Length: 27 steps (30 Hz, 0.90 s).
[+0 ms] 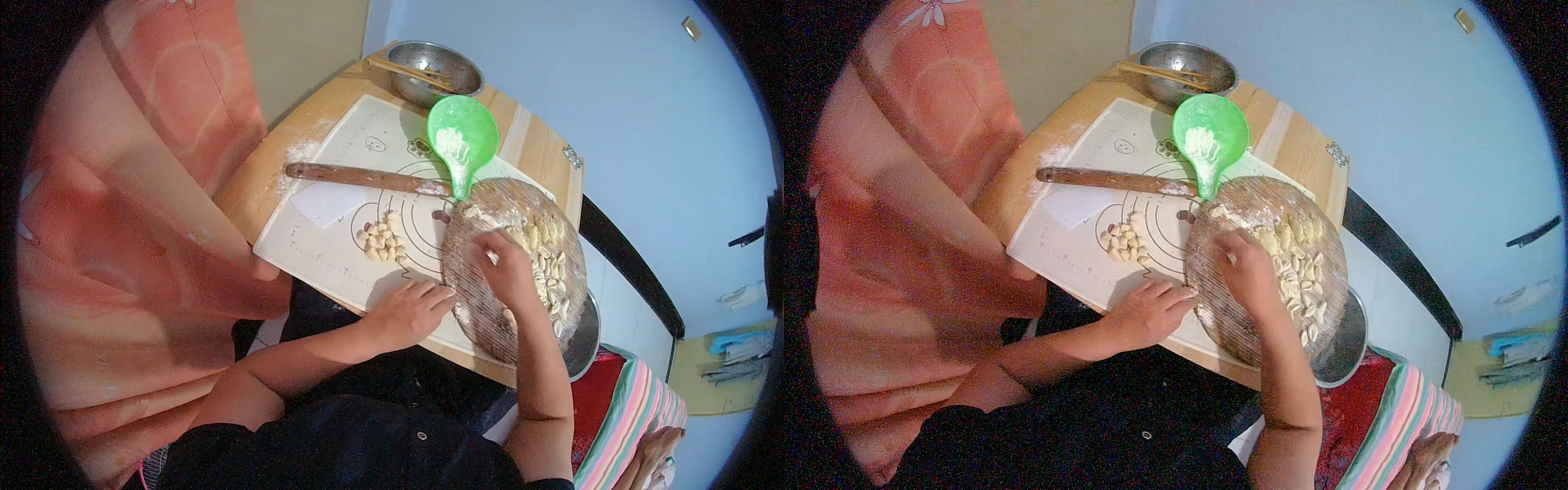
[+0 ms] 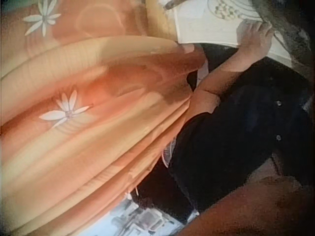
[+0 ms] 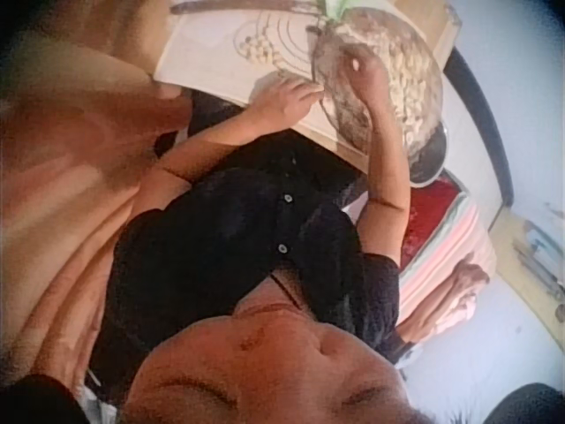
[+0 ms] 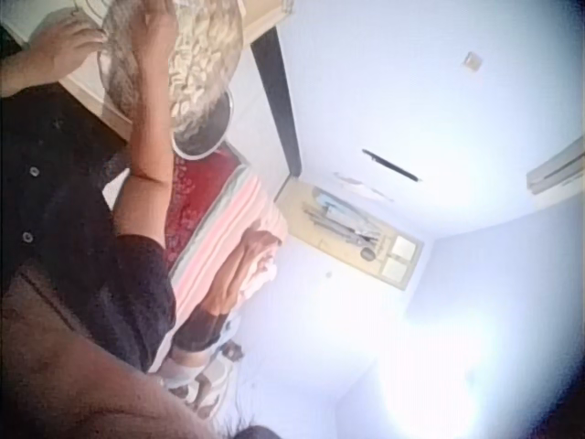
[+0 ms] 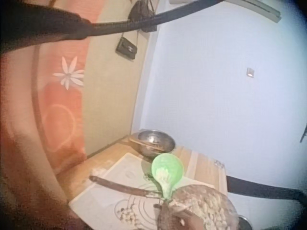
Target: The person is making dumplings by hand. They pick up small pieces of dough from a wooden board, flatten them, and place them onto a silicone mat. A rolling pin and a bowl of flour are visible on the table.
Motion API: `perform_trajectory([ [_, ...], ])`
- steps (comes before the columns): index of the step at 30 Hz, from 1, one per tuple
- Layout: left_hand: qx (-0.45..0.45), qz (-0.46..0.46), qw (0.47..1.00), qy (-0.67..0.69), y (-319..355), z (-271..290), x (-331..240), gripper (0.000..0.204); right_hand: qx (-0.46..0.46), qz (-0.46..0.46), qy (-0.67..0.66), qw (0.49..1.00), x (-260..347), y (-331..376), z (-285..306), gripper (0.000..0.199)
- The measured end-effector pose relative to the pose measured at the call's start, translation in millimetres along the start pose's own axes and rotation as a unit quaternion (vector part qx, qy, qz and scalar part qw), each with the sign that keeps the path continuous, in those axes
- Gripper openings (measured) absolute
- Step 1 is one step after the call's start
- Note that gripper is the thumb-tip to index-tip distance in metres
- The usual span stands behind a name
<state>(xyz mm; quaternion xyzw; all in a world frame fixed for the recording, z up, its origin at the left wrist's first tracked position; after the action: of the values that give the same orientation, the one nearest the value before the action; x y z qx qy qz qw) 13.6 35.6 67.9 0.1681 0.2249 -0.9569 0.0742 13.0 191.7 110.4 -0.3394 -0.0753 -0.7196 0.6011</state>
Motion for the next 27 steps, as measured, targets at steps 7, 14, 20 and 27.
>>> perform_trajectory([
  [7,0.008,0.010,1.000,-0.009,-1.6,-0.8,1.1,0.031,0.070,-0.019,-0.002,0.997,-22.1,42.8,-6.1,0.012],
  [14,0.010,0.011,1.000,-0.003,-2.2,-1.2,1.1,0.030,0.101,-0.055,0.171,0.978,-38.6,25.5,-13.4,0.081],
  [20,0.009,0.009,1.000,-0.009,-3.3,5.1,-1.7,0.029,0.215,-0.066,0.214,0.951,-48.1,-12.3,-26.4,0.143],
  [27,0.007,0.006,1.000,-0.006,-3.9,7.8,-3.0,0.030,0.243,-0.110,0.227,0.937,-64.8,-31.2,-30.7,0.140],
])
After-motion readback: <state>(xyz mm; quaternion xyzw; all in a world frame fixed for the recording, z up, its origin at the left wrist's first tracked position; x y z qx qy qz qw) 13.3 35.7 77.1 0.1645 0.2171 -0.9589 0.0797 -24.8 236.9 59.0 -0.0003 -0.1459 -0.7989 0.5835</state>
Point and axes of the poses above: each hand's wrist, its own y-axis away from the middle knuckle, its own z-axis out of the back of the hand, x = y × z, the point moved 9 cm from there along -y, towards the middle knuckle, and after that the axes turned 6 degrees about z, right-handed, at the moved point
